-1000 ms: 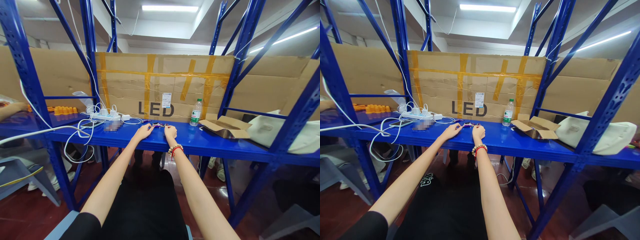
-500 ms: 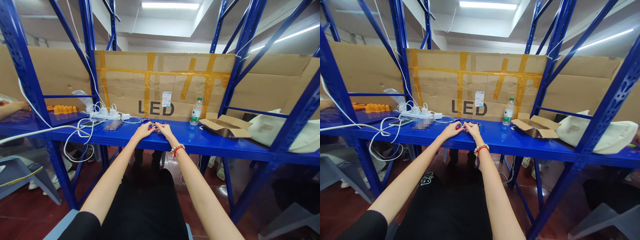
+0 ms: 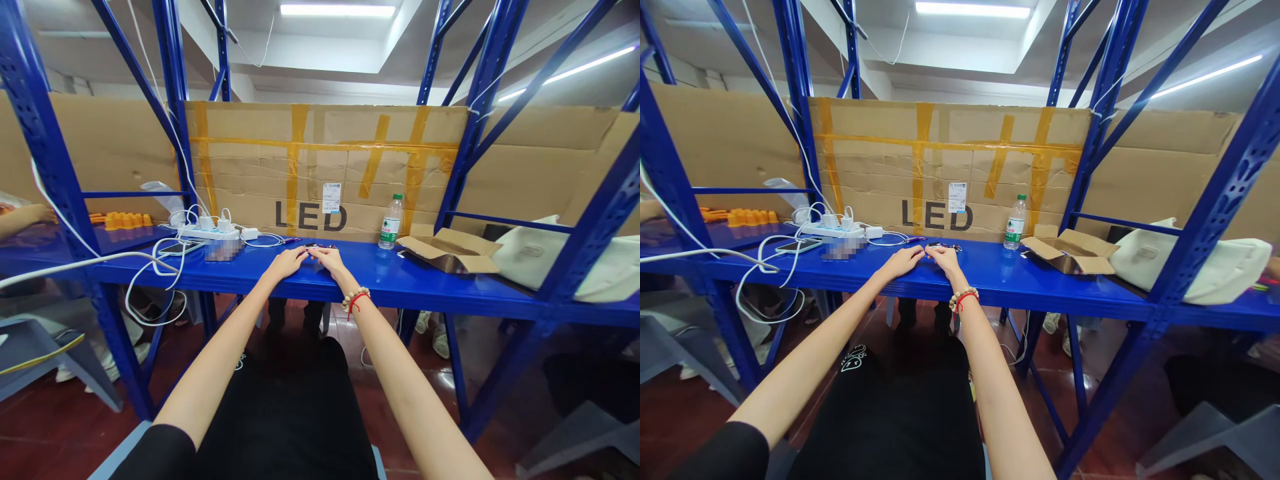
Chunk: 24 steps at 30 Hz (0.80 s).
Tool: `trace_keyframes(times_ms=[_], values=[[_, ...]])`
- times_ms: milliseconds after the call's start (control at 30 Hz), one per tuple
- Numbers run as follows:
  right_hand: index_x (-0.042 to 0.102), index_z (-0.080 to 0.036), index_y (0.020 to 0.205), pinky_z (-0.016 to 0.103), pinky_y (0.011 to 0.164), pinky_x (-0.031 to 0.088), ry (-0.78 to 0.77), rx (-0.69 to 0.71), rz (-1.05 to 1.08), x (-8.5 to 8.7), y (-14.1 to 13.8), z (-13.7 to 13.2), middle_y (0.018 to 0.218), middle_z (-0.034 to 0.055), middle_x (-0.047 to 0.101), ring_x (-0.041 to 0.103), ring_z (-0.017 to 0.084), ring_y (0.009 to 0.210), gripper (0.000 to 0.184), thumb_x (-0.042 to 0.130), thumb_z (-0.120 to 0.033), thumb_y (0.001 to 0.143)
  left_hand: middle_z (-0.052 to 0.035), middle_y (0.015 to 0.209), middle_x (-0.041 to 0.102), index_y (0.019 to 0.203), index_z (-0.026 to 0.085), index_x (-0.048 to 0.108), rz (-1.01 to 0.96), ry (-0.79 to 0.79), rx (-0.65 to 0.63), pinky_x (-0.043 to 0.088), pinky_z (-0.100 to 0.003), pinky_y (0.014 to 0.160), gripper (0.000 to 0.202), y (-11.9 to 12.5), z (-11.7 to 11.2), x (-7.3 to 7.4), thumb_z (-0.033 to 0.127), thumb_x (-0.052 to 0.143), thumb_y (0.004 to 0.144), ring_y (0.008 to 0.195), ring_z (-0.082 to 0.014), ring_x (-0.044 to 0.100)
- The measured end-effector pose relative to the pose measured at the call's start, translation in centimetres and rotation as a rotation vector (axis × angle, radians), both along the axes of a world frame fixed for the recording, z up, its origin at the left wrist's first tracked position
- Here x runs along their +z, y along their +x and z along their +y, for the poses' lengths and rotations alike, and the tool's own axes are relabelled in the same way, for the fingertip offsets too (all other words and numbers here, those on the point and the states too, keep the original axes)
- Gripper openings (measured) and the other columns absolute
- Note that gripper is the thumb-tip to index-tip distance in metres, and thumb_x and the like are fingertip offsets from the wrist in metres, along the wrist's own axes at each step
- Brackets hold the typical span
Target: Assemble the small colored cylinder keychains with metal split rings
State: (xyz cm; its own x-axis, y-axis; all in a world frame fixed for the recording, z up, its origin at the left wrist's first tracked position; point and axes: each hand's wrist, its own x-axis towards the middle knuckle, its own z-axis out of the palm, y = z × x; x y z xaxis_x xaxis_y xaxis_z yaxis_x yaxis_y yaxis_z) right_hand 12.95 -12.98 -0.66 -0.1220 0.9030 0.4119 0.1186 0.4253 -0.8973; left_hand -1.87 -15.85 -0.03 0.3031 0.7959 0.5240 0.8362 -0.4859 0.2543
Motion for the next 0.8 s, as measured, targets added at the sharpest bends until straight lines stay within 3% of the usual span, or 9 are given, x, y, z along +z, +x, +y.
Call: trace_keyframes(times_ms=[333,800], values=[[0.063,-0.013,0.056,0.021,0.046,0.036,0.019,0.021,-0.007,-0.01,-0.19,-0.07,0.056,-0.0001,0.058,0.04,0.005,0.043,0.025,0.063,-0.038,0.062,-0.0044,0.11,0.061,0.115,0.029,0.048,0.055,-0.097,0.101,0.043,-0.034,0.082,0.034,-0.01,0.18,0.04,0.039,0.028,0.089,0.1,-0.0232,0.057],[0.059,-0.014,0.057,0.02,0.045,0.035,0.065,0.07,-0.009,0.02,-0.15,-0.09,0.054,-0.0026,0.053,0.041,0.005,0.042,0.029,0.063,-0.043,0.06,-0.0029,0.111,0.06,0.11,0.031,0.052,-0.059,-0.114,0.02,0.041,-0.037,0.083,0.035,-0.46,0.37,-0.14,0.043,0.029,0.087,0.1,-0.0245,0.055]])
